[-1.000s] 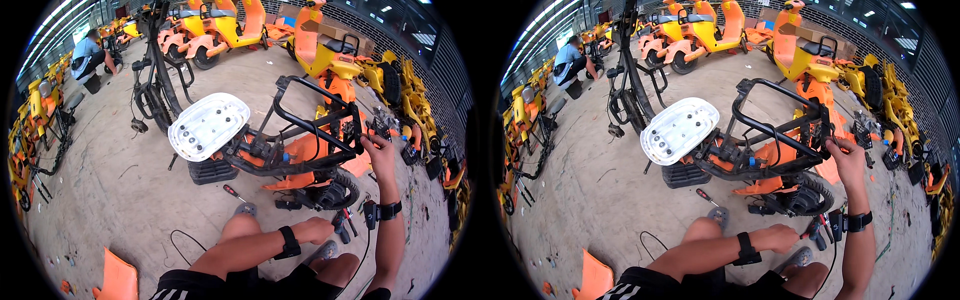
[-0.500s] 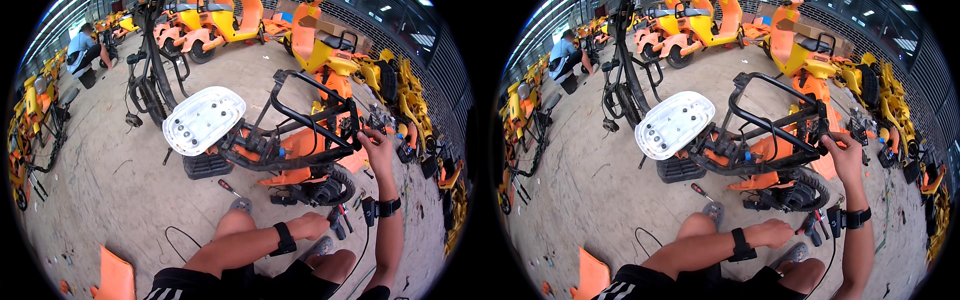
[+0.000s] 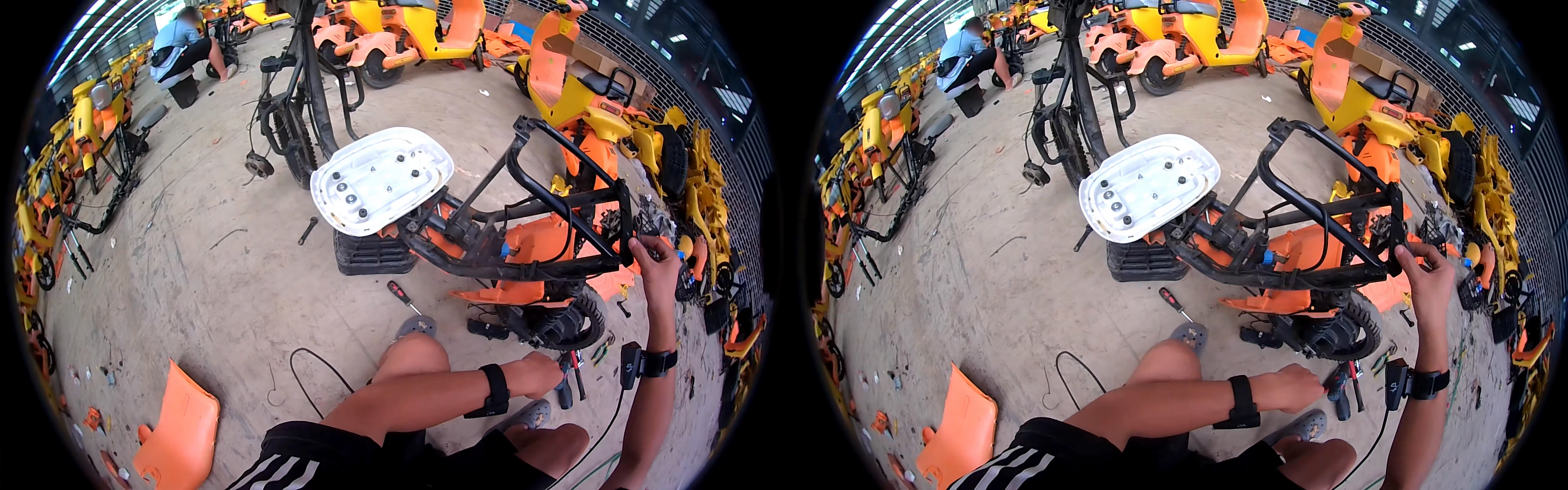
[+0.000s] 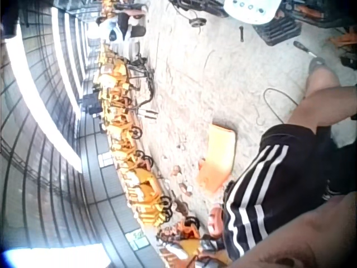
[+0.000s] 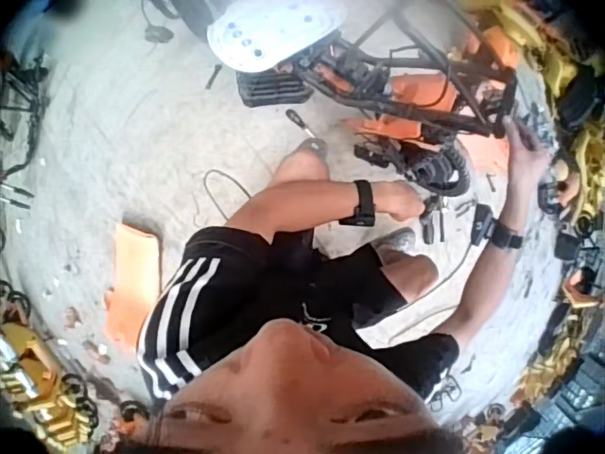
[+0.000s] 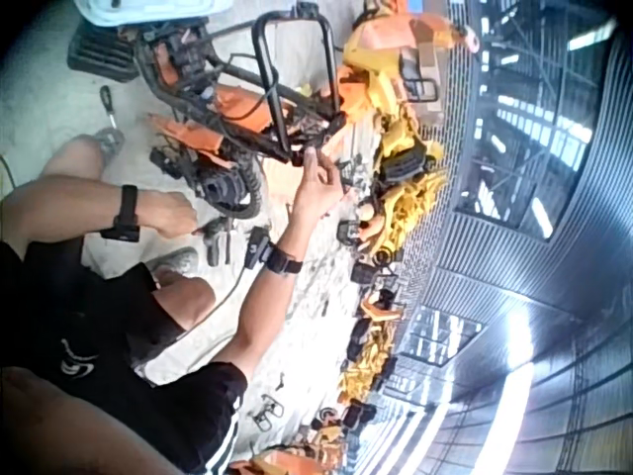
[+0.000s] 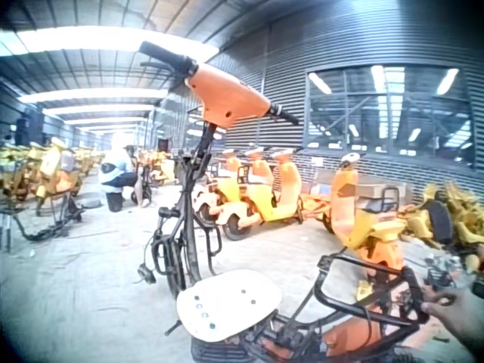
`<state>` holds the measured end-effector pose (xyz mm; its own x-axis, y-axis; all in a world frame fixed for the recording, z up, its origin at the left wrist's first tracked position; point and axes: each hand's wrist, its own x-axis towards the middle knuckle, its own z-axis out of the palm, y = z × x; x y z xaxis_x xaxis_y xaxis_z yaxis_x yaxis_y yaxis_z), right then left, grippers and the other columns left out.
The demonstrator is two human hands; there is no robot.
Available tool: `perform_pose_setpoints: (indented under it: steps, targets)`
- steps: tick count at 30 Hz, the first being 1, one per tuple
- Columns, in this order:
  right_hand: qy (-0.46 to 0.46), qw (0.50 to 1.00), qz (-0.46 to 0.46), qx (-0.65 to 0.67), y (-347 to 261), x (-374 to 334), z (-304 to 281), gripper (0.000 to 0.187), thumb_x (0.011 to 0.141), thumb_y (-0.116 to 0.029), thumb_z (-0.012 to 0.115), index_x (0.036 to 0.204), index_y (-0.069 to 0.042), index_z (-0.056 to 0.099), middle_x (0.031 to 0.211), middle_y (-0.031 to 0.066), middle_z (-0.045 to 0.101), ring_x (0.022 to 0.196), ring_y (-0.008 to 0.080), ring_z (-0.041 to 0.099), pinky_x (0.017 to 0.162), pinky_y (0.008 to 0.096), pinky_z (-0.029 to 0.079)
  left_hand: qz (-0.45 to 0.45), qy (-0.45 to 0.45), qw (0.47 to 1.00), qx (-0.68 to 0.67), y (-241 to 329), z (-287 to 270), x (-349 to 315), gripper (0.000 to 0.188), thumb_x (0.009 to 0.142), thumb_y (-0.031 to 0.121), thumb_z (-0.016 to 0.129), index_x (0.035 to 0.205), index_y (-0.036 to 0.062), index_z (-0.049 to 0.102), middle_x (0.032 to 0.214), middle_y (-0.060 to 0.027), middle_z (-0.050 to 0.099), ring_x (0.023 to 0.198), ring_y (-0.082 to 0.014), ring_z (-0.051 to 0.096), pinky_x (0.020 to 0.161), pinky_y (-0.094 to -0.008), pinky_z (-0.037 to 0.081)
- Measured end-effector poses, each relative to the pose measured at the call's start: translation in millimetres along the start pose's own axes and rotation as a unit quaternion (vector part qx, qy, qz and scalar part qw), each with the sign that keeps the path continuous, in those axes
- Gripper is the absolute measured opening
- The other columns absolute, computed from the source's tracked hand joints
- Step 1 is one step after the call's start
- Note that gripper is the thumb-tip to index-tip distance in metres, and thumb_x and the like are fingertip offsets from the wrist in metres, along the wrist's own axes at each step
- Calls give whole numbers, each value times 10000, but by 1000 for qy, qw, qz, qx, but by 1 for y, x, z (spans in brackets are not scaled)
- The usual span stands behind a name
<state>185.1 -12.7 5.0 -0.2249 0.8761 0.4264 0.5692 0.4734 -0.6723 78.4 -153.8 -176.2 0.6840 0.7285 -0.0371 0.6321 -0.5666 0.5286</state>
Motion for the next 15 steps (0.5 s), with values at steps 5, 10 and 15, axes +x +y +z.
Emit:
perform_pose_setpoints:
  steps: [5, 10, 15]
  targets:
    - [-6, 998, -21, 51, 4, -2, 3, 230, 882, -162, 714, 949, 56, 691, 835, 27, 657, 744, 78, 570, 706, 231, 460, -7, -15, 1000, 3, 0, -3, 1, 211, 766, 39, 646, 974, 29, 681, 893, -157, 698, 861, -331, 687, 688, -438, 544]
    - [-18, 999, 11, -35, -2, 0, -3, 243, 870, -160, 722, 982, 55, 692, 847, 28, 657, 780, 77, 579, 727, 227, 464, 10, 23, 1000, -8, 0, 6, 6, 234, 660, 39, 690, 892, 13, 704, 877, -147, 707, 824, -321, 699, 656, -426, 552]
    - [13, 1000, 10, -1, -6, -5, 2, 235, 886, -133, 691, 1022, 60, 687, 894, 34, 664, 829, 94, 580, 809, 246, 459, 14, 15, 1000, 5, -1, 11, 11, 241, 672, 57, 694, 909, 16, 698, 872, -146, 707, 818, -321, 699, 656, -427, 552]
